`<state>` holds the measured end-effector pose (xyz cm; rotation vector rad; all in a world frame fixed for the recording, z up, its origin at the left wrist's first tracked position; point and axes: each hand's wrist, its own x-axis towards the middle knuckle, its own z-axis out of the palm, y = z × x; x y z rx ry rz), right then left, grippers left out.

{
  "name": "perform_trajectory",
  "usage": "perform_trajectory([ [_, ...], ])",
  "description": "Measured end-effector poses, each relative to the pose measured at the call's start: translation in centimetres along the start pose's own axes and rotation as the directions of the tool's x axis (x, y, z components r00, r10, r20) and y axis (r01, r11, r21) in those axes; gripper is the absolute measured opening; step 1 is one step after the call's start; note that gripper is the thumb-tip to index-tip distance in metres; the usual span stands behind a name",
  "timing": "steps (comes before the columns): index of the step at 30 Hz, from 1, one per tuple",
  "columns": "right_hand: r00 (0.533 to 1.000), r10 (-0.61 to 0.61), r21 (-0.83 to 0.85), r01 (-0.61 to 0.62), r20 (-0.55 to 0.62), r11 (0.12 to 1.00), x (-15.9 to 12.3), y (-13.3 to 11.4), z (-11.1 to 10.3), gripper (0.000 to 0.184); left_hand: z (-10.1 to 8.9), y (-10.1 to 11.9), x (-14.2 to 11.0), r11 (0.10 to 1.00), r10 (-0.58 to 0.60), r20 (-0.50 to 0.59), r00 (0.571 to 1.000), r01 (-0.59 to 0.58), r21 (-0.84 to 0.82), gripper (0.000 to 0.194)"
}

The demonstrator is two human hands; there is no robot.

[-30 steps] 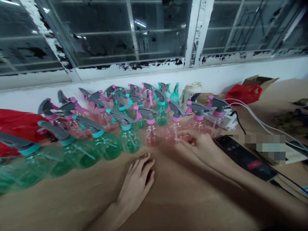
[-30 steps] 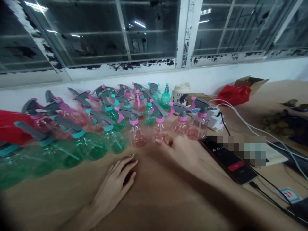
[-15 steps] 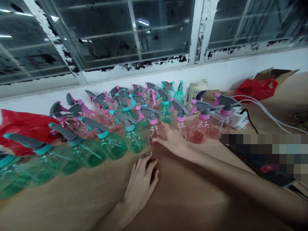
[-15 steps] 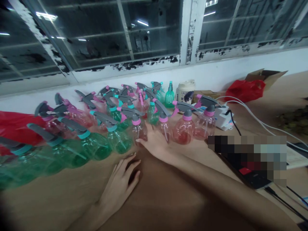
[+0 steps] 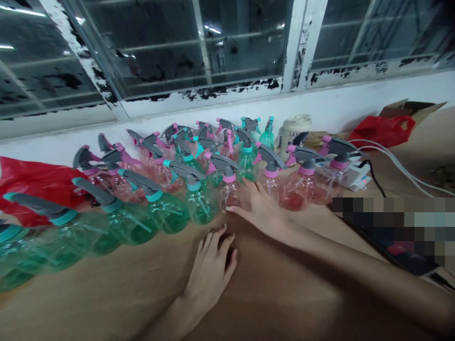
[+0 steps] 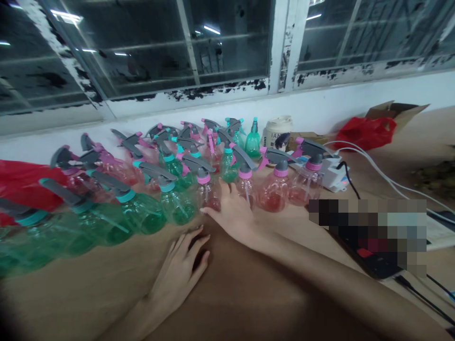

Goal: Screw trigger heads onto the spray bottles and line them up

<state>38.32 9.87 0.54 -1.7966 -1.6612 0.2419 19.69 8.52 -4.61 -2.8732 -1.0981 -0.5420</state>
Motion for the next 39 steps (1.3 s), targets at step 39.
perform_trajectory([
  [39, 1.000, -0.026, -0.315, 0.024, -0.004, 0.949, -9.3, 1.9, -5.9, 0.068, 0.2, 4.4, 1.6, 0.902, -0.065, -0.008, 0.998, 0.056, -0.427, 0.078],
])
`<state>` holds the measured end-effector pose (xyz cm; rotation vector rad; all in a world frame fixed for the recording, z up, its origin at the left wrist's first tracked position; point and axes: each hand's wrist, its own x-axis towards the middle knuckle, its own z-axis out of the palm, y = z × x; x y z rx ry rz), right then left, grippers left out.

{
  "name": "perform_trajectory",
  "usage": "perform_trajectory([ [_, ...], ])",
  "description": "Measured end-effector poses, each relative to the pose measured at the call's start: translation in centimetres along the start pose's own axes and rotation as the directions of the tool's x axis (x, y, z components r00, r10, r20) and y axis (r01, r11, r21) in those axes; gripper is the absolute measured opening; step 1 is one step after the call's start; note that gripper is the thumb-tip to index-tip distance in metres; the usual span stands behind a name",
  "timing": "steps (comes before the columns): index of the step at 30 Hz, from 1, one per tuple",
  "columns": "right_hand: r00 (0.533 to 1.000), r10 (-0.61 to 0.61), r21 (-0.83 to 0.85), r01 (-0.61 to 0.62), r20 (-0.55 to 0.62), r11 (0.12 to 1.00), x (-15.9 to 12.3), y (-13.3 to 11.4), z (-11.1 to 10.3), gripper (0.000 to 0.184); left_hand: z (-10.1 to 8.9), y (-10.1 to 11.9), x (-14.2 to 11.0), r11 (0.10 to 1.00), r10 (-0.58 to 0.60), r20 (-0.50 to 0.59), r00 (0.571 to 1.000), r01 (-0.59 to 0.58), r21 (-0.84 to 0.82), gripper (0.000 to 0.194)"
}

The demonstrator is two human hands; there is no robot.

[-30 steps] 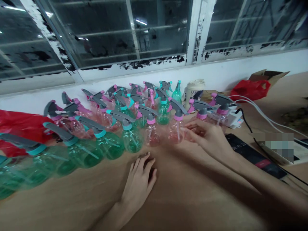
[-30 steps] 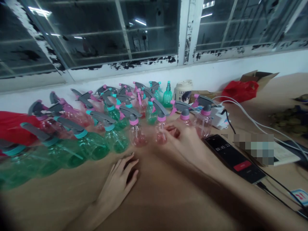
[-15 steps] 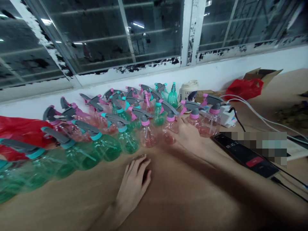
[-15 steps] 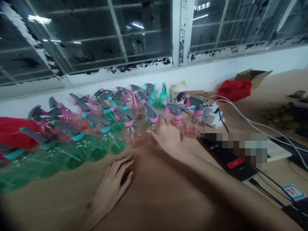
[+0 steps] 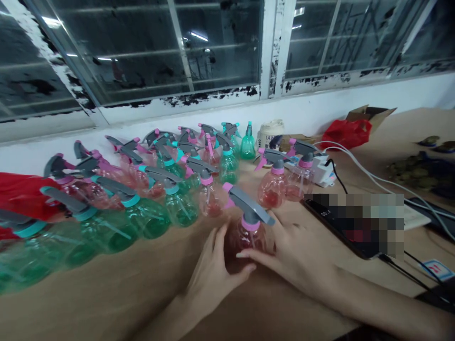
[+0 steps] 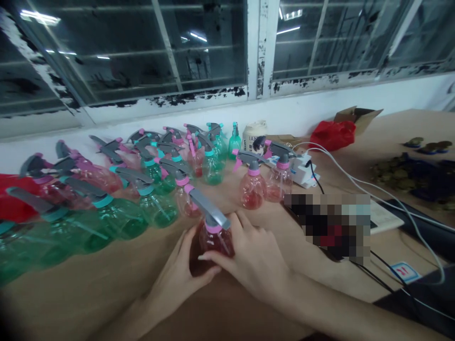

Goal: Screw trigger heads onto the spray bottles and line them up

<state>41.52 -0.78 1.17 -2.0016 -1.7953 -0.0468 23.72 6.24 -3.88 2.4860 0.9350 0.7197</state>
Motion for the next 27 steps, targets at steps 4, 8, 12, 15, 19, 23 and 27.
perform_trajectory([
  [4, 0.998, -0.060, 0.082, 0.058, 0.022, 0.995, -0.6, -0.1, -1.6, 0.067, -0.1, 0.9, -1.0, 0.998, 0.055, 0.046, 0.997, -0.055, -0.004, 0.082],
  [8, 0.991, -0.115, 0.275, 0.092, 0.070, 0.957, 0.1, 0.3, -3.3, 0.063, -0.5, 1.3, -1.8, 0.997, 0.078, 0.052, 0.996, -0.078, 0.000, 0.083],
  [12, 0.980, -0.188, 0.616, 0.104, 0.073, 0.781, 0.9, 0.2, -2.9, 0.075, -0.7, 1.5, -1.9, 0.997, 0.076, 0.066, 0.995, -0.073, -0.039, 0.082],
  [15, 0.964, -0.266, 0.782, 0.159, 0.009, 0.602, 1.5, -0.2, -2.0, 0.066, -1.0, 1.7, -1.6, 0.995, 0.081, 0.104, 0.991, -0.075, -0.061, 0.081],
  [19, 0.980, -0.189, 0.857, 0.146, -0.058, 0.494, 2.0, -1.4, -1.1, 0.037, -1.3, 2.0, -1.4, 0.995, 0.066, 0.139, 0.988, -0.056, -0.079, 0.073],
  [23, 0.986, -0.094, 0.871, 0.165, -0.137, 0.462, 2.1, -2.2, -0.4, 0.020, -1.0, 1.8, -1.4, 0.992, 0.104, 0.118, 0.988, -0.095, -0.081, 0.077],
  [27, 0.988, -0.087, 0.870, 0.152, -0.125, 0.469, 2.0, -1.9, 0.3, 0.017, -0.7, 0.5, -1.5, 0.985, 0.172, 0.131, 0.976, -0.172, -0.007, 0.086],
])
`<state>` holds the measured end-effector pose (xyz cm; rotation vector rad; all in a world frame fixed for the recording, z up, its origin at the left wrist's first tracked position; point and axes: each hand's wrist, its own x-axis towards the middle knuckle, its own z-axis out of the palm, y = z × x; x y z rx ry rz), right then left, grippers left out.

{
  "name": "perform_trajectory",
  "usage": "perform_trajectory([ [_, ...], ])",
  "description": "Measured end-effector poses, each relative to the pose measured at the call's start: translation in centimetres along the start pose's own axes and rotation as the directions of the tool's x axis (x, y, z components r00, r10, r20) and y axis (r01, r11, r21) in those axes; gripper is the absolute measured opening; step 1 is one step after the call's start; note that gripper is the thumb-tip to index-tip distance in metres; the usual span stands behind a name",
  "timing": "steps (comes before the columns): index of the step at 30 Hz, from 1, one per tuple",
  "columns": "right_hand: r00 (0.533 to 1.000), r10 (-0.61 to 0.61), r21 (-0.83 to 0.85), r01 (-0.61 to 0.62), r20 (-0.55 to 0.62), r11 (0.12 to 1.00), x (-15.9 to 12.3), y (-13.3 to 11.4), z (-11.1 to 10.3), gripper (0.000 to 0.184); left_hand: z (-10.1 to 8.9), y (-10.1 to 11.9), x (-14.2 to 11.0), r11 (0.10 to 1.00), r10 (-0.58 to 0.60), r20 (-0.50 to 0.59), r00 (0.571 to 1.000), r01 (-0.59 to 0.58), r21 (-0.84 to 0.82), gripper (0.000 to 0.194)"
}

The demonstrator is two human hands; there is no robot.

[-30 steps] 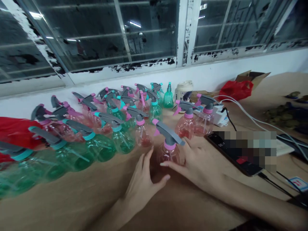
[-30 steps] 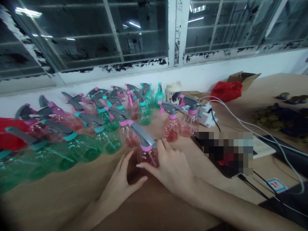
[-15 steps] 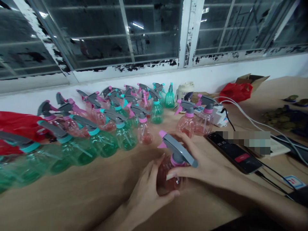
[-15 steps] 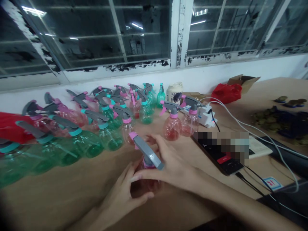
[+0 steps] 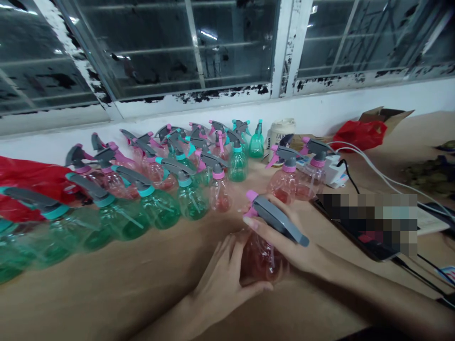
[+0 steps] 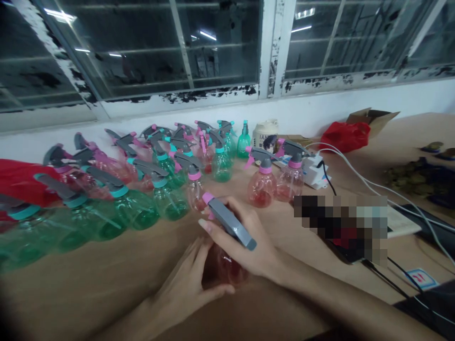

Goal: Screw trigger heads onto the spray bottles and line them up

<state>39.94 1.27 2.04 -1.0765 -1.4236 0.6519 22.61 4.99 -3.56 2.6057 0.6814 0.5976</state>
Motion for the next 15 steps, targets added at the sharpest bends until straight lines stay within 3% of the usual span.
perform_trajectory([
  [7, 1.000, -0.006, -0.112, 0.003, -0.027, 0.994, 0.6, 0.3, -1.0, 0.007, -0.5, -2.9, -0.4, 0.965, 0.024, 0.058, 0.998, -0.039, 0.260, 0.087],
  [12, 0.998, -0.054, -0.170, 0.049, -0.024, 0.984, 0.9, -0.3, -1.2, 0.005, -0.2, -3.1, -0.4, 0.932, 0.049, 0.029, 0.998, -0.056, 0.357, 0.072],
  [15, 0.996, -0.093, -0.209, 0.089, -0.007, 0.974, 1.0, -0.6, -1.2, 0.008, 0.1, -3.1, -0.5, 0.908, 0.052, -0.051, 0.997, -0.026, 0.419, 0.061],
])
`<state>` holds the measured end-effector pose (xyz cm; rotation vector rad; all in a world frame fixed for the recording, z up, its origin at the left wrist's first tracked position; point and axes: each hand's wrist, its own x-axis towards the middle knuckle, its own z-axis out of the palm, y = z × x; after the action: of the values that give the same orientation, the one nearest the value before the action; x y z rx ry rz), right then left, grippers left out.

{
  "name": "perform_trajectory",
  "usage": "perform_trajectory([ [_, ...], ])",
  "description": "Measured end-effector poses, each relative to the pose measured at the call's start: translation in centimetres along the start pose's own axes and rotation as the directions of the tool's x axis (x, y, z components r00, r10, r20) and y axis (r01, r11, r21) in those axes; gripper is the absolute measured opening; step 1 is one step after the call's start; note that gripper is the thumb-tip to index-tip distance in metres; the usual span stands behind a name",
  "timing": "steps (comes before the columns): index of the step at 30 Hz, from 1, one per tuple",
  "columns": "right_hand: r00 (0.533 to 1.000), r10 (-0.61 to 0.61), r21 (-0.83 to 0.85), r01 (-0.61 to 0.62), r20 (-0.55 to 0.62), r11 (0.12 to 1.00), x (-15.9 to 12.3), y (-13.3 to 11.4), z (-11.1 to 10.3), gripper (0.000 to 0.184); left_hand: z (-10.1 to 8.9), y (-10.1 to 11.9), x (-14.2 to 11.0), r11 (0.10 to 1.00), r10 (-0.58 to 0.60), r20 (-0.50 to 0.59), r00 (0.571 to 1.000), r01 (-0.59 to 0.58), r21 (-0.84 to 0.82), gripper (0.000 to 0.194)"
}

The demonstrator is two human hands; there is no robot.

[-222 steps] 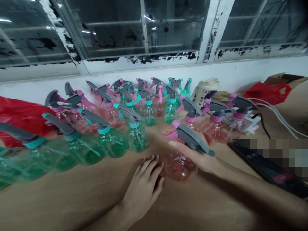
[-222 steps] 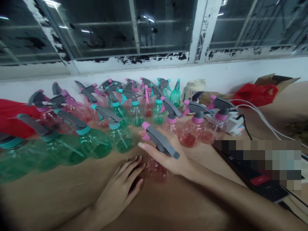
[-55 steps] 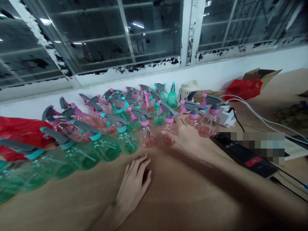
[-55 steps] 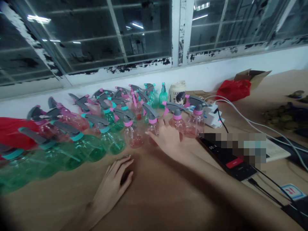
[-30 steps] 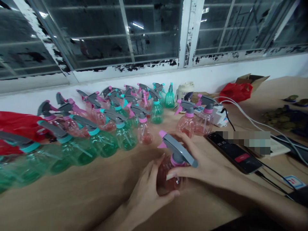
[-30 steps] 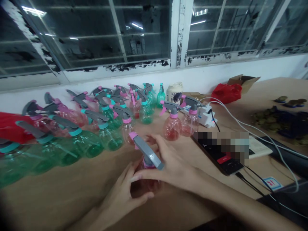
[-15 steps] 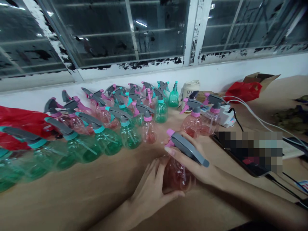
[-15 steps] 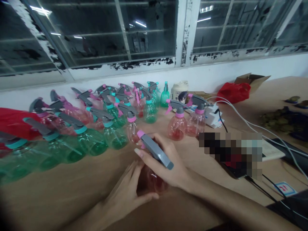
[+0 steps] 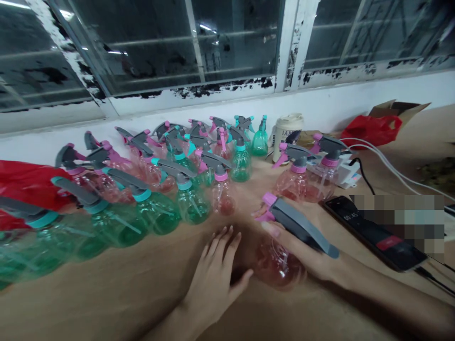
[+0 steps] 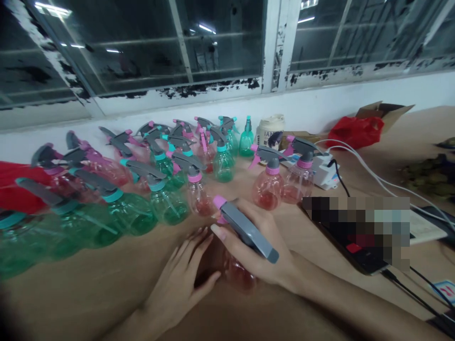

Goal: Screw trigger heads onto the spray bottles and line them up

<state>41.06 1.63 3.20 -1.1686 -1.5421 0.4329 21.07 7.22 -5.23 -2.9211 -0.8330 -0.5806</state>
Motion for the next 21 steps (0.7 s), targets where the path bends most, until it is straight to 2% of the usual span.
perform_trajectory([
  [4, 0.999, 0.042, -0.021, -0.043, -0.012, 0.999, 0.03, -0.02, -0.03, 0.014, 0.21, -0.12, -0.22, 0.998, -0.036, -0.045, 0.998, 0.039, 0.057, 0.052],
  [8, 0.997, 0.074, 0.037, -0.074, 0.004, 0.997, 0.10, 0.20, 0.15, 0.022, 0.11, -0.17, -0.18, 0.995, -0.061, -0.052, 0.997, 0.065, 0.073, 0.047],
  [13, 0.995, 0.096, 0.024, -0.097, 0.016, 0.995, 0.17, 0.17, 0.22, 0.024, 0.13, -0.18, -0.19, 0.996, -0.063, -0.044, 0.997, 0.065, 0.055, 0.045],
  [21, 0.998, 0.046, 0.071, -0.048, 0.036, 0.996, 0.32, 0.36, 0.05, 0.011, 0.02, -0.07, -0.19, 0.999, -0.040, -0.030, 0.999, 0.041, 0.027, 0.044],
])
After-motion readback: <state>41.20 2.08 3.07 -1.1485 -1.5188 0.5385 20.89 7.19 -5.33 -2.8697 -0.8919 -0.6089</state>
